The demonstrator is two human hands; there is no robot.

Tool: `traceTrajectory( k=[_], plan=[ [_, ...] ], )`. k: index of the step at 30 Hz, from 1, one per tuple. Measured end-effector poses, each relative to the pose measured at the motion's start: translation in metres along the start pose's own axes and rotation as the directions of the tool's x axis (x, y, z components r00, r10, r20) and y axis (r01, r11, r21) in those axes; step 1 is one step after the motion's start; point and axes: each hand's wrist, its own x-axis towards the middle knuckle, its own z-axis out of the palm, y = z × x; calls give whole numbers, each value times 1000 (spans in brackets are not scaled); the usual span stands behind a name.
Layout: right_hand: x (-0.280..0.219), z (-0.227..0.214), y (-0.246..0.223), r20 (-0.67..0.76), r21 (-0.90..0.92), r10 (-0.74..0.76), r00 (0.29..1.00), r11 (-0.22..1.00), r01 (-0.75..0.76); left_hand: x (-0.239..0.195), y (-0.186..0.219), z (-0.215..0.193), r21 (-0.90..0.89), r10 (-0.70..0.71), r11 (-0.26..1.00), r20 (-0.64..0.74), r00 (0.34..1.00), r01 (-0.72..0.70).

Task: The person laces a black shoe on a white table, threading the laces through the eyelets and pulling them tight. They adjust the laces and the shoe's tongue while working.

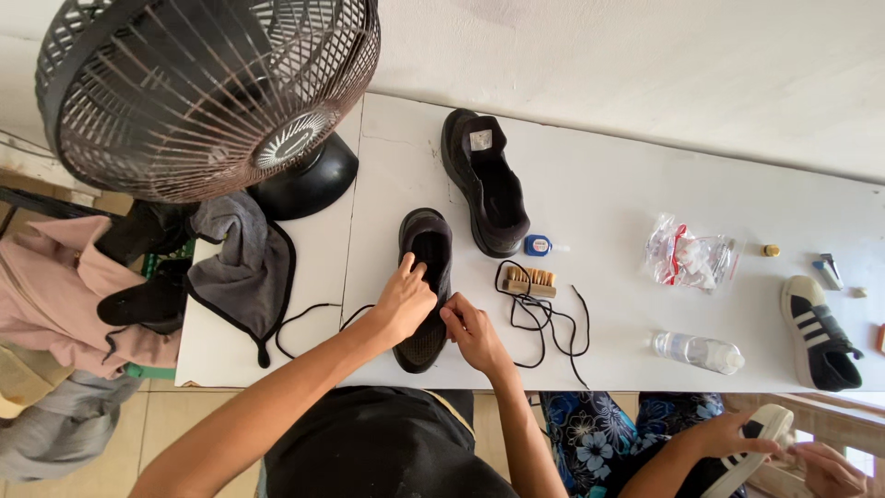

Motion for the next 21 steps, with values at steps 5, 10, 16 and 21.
traceTrajectory(
  k=[5, 10, 16, 21],
  plan=[
    [-8, -4, 12, -8, 27, -13, 1000, 1000, 14, -11, -15, 6, -132, 96, 984, -178, 979, -121],
    [-7, -5, 5, -47, -55, -51, 998, 997, 49, -86, -41, -17, -569, -90, 797, -444, 891, -203],
    [3, 9, 20, -86, -51, -119, 989, 992, 115, -72, -31, 55, -658, -262, 753, -270, 926, 22],
    [2, 2, 23, -72, 113, -59, 996, 991, 67, -75, -42, 66, -844, -190, 494, -337, 922, -207]
  ],
)
